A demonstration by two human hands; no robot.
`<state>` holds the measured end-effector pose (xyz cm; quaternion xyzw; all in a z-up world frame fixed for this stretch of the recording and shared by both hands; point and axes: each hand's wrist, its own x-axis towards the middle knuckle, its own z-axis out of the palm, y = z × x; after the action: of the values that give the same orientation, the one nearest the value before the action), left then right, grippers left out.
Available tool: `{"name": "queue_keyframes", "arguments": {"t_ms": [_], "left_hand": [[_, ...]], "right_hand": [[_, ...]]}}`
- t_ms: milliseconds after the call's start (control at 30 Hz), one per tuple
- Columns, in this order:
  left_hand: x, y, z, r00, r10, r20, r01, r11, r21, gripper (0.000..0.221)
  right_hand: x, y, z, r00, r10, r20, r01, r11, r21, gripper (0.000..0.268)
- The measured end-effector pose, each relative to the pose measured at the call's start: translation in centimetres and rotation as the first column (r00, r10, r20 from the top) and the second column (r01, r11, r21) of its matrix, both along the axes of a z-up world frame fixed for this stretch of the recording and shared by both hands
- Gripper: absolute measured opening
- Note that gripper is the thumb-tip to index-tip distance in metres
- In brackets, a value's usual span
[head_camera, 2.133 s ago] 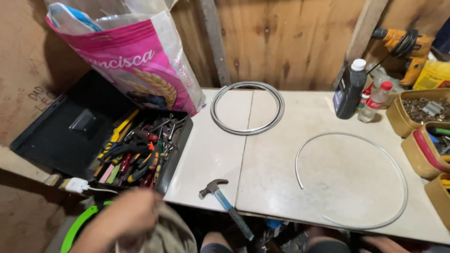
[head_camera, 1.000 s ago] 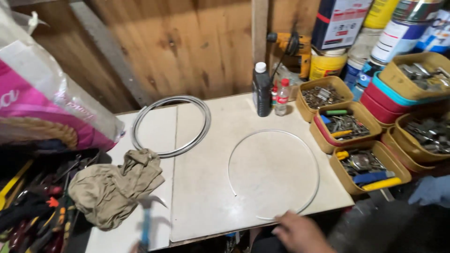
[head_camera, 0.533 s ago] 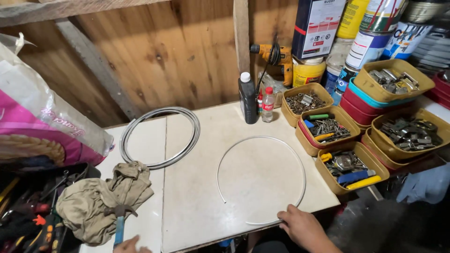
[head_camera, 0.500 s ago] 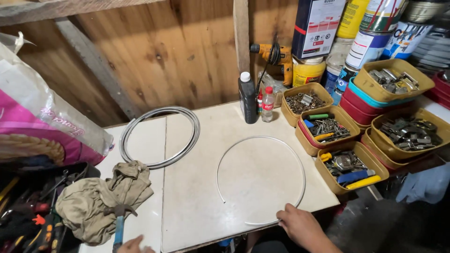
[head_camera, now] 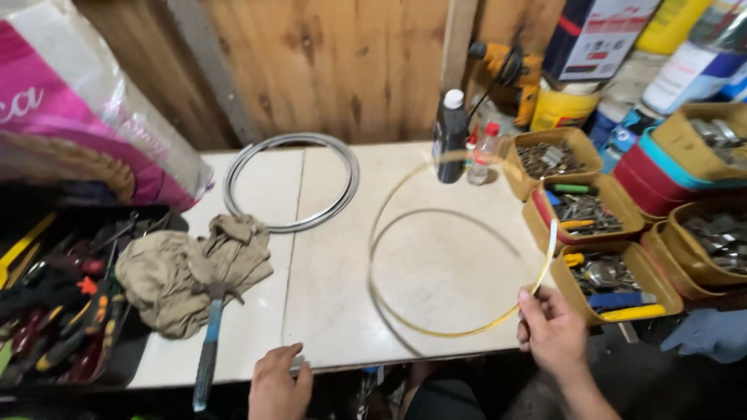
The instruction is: Repairing a circular metal hoop using a hammer and pliers on a workbench
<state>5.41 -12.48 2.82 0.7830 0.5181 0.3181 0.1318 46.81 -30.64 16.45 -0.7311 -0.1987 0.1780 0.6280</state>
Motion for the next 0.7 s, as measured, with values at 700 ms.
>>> {"name": "queue_keyframes", "arguments": {"t_ms": [700], "left_hand": [[6.5, -1.9, 9.7, 0.991, 0.069, -0.115, -0.125, 0.798, -0.59, 0.052]], "right_hand": [[2.4, 1.0, -6.6, 0.929, 0.362, 0.081, -0.228, 0.73, -0.644, 0.035]]}}
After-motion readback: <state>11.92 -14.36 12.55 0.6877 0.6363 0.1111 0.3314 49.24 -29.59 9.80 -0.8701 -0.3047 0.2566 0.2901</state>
